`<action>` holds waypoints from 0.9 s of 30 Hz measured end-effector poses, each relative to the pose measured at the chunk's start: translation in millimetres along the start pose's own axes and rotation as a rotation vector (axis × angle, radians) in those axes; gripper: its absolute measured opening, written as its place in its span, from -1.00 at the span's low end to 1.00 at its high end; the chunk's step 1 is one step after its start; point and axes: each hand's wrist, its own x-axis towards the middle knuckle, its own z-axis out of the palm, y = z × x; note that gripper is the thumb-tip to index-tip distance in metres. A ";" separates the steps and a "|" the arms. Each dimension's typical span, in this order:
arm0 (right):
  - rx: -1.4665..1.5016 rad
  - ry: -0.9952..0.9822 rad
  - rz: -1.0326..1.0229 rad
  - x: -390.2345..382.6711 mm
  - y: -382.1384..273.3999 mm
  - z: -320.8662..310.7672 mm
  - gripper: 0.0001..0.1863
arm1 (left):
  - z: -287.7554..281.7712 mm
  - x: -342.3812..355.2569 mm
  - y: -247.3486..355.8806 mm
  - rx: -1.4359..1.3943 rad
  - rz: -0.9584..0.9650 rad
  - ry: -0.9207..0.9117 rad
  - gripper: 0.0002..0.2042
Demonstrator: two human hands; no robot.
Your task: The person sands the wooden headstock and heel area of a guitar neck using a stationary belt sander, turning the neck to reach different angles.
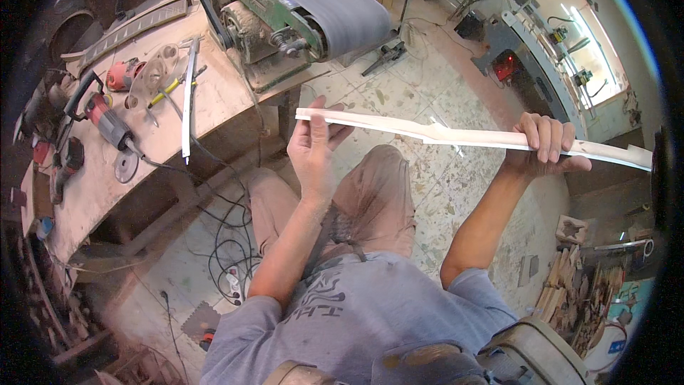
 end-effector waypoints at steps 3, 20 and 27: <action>0.061 0.037 -0.042 -13.8 -3.2 -0.8 -0.55 | 16.7 -7.5 6.5 0.160 0.042 0.034 -0.42; -0.169 0.168 -0.071 4.4 -46.9 33.5 -0.68 | 39.3 -1.6 -1.1 0.066 -0.120 -0.118 -0.37; -0.317 0.225 -0.112 59.9 -58.1 71.9 -0.75 | 46.9 16.2 -13.2 0.057 -0.148 -0.233 -0.31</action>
